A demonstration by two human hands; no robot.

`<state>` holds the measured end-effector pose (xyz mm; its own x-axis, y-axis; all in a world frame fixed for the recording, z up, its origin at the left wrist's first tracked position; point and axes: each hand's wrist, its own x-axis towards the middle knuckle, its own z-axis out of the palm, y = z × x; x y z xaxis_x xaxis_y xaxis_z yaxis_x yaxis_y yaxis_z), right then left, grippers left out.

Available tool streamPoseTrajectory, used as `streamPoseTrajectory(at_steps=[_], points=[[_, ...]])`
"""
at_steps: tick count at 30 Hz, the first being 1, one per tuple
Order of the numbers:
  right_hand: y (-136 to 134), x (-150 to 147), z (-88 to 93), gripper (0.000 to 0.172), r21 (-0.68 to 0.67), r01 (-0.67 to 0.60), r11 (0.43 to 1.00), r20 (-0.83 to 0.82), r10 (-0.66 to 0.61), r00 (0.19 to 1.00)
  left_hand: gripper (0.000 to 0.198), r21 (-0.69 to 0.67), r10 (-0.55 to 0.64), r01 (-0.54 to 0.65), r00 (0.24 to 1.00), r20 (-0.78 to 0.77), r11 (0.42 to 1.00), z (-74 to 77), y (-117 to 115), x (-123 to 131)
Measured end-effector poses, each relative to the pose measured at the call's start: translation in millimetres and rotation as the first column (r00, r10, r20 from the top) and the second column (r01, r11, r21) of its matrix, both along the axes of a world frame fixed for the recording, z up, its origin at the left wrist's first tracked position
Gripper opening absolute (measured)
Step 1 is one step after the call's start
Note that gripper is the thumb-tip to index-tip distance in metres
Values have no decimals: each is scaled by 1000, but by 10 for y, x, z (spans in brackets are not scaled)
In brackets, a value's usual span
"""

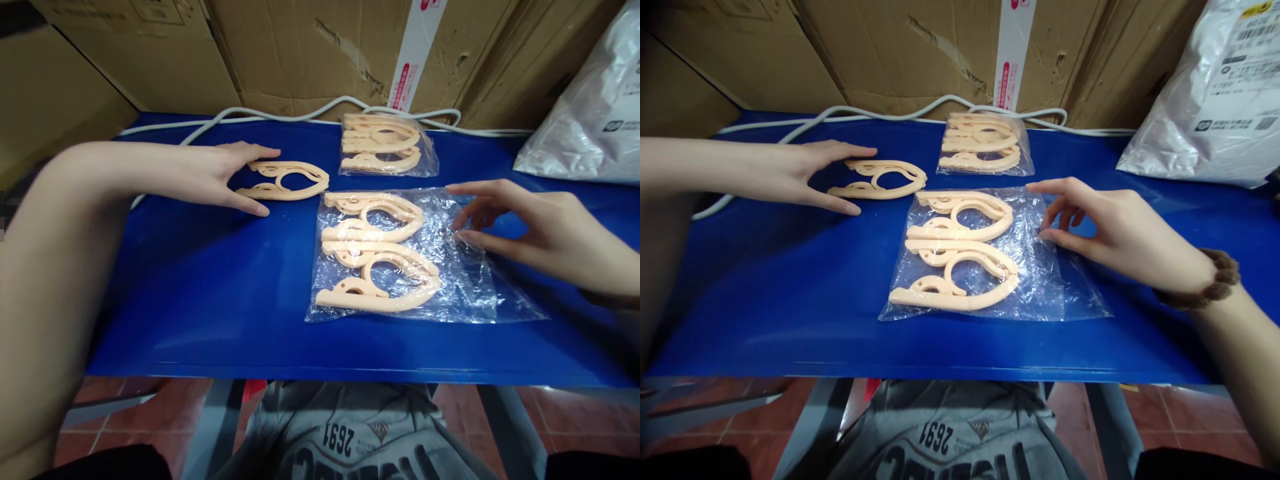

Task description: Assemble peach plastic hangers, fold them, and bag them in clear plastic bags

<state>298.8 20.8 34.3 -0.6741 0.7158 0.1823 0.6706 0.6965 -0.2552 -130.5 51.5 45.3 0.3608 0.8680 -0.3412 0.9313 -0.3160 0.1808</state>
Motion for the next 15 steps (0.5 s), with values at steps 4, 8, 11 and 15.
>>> streamPoseTrajectory(at_steps=[4,8,11,15], points=[[-14,-16,16,49,24,14,1000,-26,-13,1000,97,82,1,2,999,-37,997,-36,82,-79],[-20,-27,25,47,22,27,999,-43,-26,999,101,193,57,-20,981,-185,981,0,21,-57],[-33,-22,33,48,44,70,997,-60,-67,996,106,293,127,-54,963,-237,954,49,-71,47],[-58,-18,50,45,104,130,986,-112,-118,987,100,485,164,-41,963,-215,873,113,-167,251]])
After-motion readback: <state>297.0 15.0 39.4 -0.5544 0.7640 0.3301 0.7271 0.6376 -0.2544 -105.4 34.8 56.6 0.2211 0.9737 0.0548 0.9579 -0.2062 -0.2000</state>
